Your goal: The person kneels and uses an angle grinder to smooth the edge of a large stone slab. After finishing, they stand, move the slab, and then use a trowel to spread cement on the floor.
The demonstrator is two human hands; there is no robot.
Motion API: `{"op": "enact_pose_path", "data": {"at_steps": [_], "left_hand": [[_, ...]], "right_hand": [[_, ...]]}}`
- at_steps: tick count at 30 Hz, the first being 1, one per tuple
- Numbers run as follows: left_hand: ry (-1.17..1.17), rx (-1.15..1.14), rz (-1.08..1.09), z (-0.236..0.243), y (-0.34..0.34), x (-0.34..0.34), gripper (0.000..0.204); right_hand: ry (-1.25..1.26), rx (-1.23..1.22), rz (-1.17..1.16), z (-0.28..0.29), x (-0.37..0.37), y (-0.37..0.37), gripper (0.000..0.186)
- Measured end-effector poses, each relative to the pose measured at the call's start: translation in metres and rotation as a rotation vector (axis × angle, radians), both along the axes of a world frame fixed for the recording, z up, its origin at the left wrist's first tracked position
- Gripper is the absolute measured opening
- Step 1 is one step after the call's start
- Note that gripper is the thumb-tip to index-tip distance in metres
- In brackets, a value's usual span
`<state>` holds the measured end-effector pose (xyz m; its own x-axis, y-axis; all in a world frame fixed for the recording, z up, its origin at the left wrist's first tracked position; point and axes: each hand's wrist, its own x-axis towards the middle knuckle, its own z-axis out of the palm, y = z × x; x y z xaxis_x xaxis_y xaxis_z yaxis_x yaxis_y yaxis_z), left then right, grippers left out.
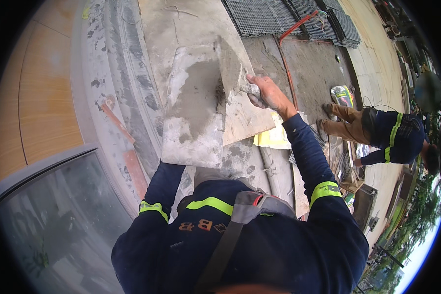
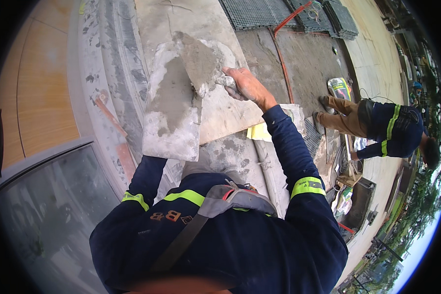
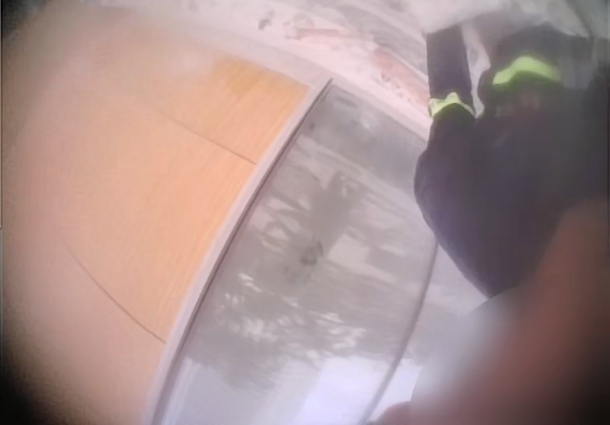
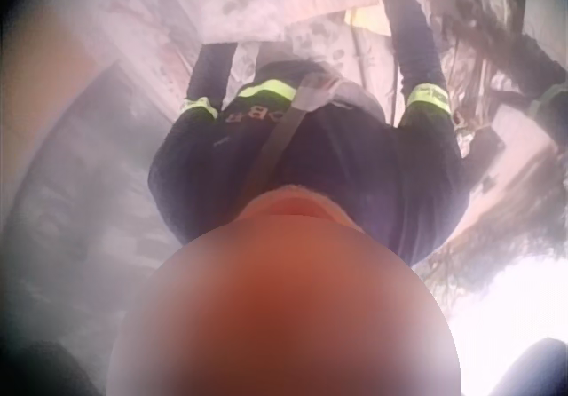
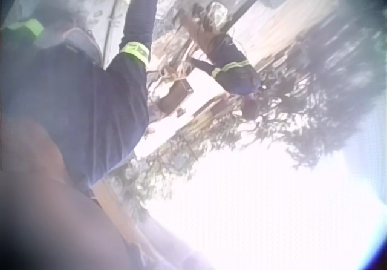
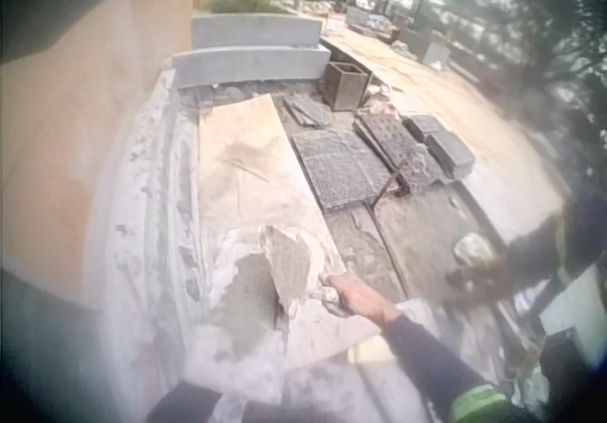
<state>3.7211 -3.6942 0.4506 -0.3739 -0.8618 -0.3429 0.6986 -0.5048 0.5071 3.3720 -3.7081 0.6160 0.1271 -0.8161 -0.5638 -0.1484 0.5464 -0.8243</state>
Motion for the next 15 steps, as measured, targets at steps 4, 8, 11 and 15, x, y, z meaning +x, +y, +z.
{"op": "enact_pose_path", "data": {"at_steps": [4, 8, 11, 15], "left_hand": [[0.015, 0.030, 0.000, -0.004, 0.009, -0.009, 0.043], [0.018, 0.073, 0.033, -0.004, 0.036, -0.008, 0.043], [0.003, 0.085, 0.053, -0.004, 0.041, 0.004, 0.042], [-0.034, 0.035, 0.046, -0.009, 0.000, 0.012, 0.042]], "right_hand": [[0.691, -0.513, 0.477, -0.039, -0.020, -0.009, 0.034], [0.731, -0.601, 0.538, -0.074, -0.042, 0.004, 0.035], [0.730, -0.094, 0.449, -0.095, -0.051, 0.028, 0.056], [0.891, -0.040, 0.177, -0.134, -0.067, 0.078, 0.082]]}}
